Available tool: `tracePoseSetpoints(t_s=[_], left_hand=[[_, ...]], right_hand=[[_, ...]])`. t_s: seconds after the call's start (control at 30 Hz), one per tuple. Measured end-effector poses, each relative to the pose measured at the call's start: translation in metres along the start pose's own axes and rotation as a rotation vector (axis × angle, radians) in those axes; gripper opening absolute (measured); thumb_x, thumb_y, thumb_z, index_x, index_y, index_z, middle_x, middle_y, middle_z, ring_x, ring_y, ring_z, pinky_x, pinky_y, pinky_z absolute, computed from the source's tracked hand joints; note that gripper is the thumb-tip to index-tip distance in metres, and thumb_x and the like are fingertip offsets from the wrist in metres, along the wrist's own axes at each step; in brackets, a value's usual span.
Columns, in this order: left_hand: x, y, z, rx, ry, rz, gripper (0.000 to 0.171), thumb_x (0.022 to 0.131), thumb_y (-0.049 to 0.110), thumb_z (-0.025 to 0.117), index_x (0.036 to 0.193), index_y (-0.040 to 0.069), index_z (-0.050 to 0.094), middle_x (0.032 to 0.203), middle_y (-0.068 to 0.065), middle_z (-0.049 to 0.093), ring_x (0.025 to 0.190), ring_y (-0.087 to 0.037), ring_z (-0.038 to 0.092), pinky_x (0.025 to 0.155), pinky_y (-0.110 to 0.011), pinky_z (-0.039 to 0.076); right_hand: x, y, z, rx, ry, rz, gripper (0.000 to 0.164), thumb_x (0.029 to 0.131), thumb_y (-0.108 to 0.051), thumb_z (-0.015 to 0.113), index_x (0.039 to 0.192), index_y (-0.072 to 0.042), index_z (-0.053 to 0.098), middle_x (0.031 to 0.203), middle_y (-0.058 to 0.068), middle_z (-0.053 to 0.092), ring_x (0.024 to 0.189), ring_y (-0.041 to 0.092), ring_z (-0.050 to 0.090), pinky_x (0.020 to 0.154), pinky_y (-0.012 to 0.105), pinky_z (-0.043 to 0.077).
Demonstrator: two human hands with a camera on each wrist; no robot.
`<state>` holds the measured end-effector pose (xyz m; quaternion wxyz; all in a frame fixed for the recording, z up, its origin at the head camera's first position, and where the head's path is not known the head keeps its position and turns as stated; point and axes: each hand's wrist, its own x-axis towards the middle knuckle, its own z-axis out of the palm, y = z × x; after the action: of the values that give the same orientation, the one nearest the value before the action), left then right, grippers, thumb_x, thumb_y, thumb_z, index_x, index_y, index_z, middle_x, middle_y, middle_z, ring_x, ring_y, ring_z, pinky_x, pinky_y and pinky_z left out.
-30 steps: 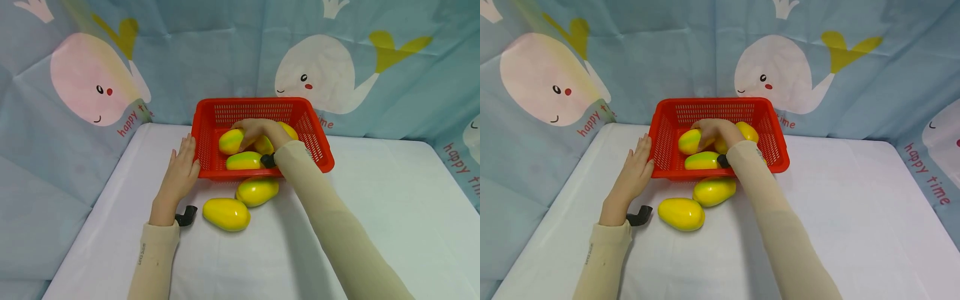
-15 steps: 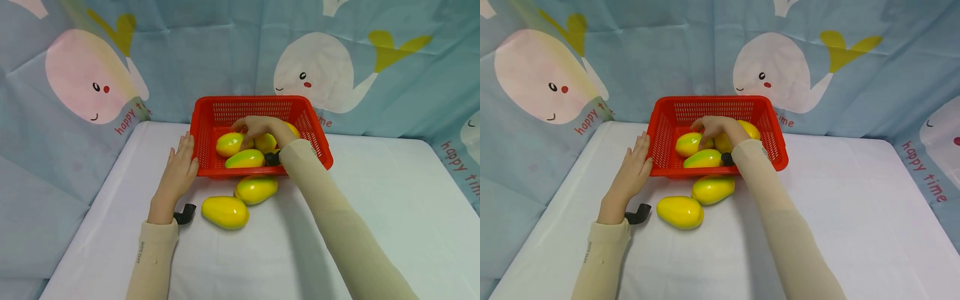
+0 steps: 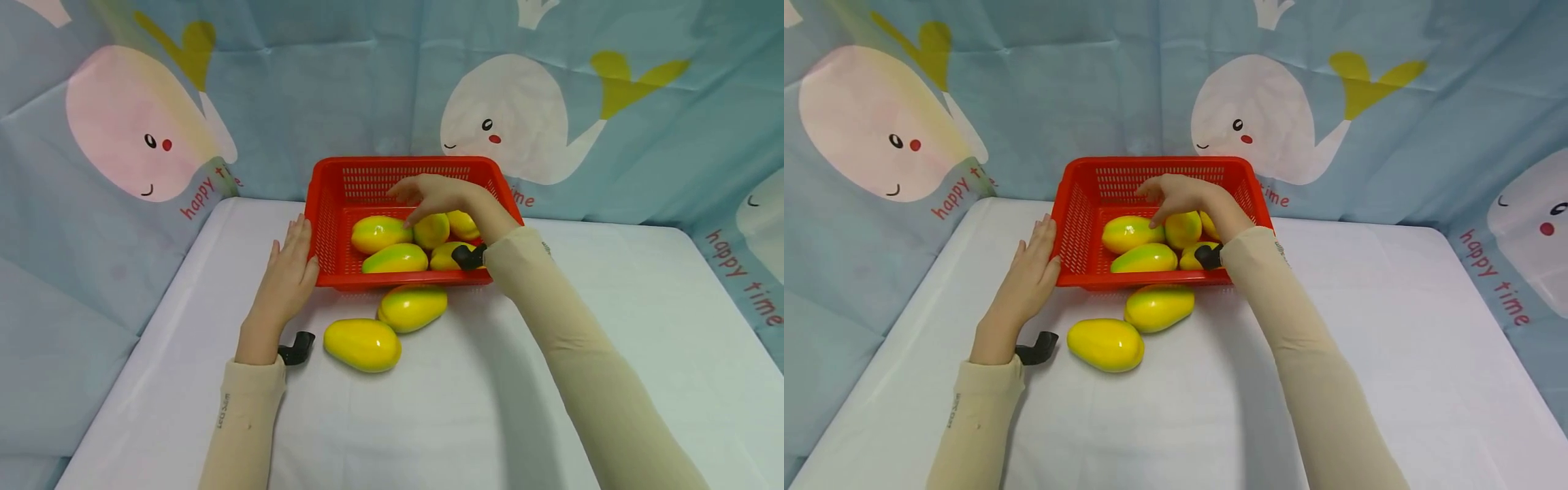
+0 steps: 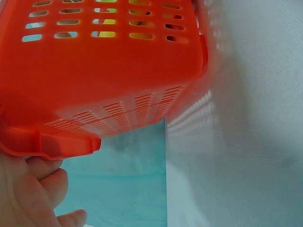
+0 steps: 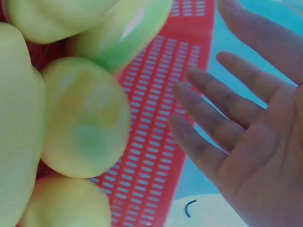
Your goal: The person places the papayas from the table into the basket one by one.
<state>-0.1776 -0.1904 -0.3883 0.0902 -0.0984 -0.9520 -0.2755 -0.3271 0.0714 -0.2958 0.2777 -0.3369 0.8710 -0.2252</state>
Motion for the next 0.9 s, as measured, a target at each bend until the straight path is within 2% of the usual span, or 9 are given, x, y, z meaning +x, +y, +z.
tracePoseSetpoints(t_s=[0.2, 0.47, 0.7, 0.9], left_hand=[[0.001, -0.001, 0.002, 0.000, 0.005, 0.001, 0.060, 0.097, 0.019, 0.038, 0.150, 0.000, 0.016, 0.156, -0.013, 0.011, 0.144, -0.027, 0.007, 0.111, -0.056, 0.005], [0.001, -0.002, 0.002, -0.005, -0.004, -0.003, 0.060, 0.098, 0.021, 0.035, 0.150, 0.000, 0.014, 0.157, -0.013, 0.010, 0.144, -0.027, 0.006, 0.112, -0.056, 0.004], [0.001, -0.003, 0.003, -0.012, 0.005, 0.006, 0.060, 0.098, 0.019, 0.036, 0.150, 0.000, 0.014, 0.156, -0.014, 0.011, 0.144, -0.027, 0.006, 0.112, -0.055, 0.003], [0.001, -0.002, 0.003, -0.016, -0.006, -0.002, 0.060, 0.098, 0.018, 0.037, 0.150, 0.000, 0.013, 0.157, -0.014, 0.010, 0.144, -0.027, 0.006, 0.112, -0.055, 0.003]], right_hand=[[-0.021, -0.006, 0.003, -0.032, 0.060, -0.089, 0.060, 0.085, -0.025, 0.069, 0.140, -0.015, 0.046, 0.137, 0.004, 0.048, 0.125, 0.023, 0.045, 0.102, 0.040, 0.038], [-0.058, -0.015, 0.016, 0.024, 0.181, -0.184, 0.056, 0.084, -0.023, 0.070, 0.135, -0.014, 0.050, 0.134, 0.000, 0.052, 0.120, 0.018, 0.048, 0.100, 0.042, 0.040], [-0.092, -0.013, 0.038, 0.100, 0.288, -0.275, 0.050, 0.083, -0.018, 0.071, 0.130, -0.011, 0.056, 0.127, 0.002, 0.056, 0.115, 0.019, 0.048, 0.093, 0.043, 0.045], [-0.114, -0.005, 0.059, 0.130, 0.360, -0.393, 0.047, 0.082, -0.013, 0.072, 0.127, -0.006, 0.058, 0.125, 0.001, 0.059, 0.111, 0.014, 0.053, 0.094, 0.035, 0.046]])
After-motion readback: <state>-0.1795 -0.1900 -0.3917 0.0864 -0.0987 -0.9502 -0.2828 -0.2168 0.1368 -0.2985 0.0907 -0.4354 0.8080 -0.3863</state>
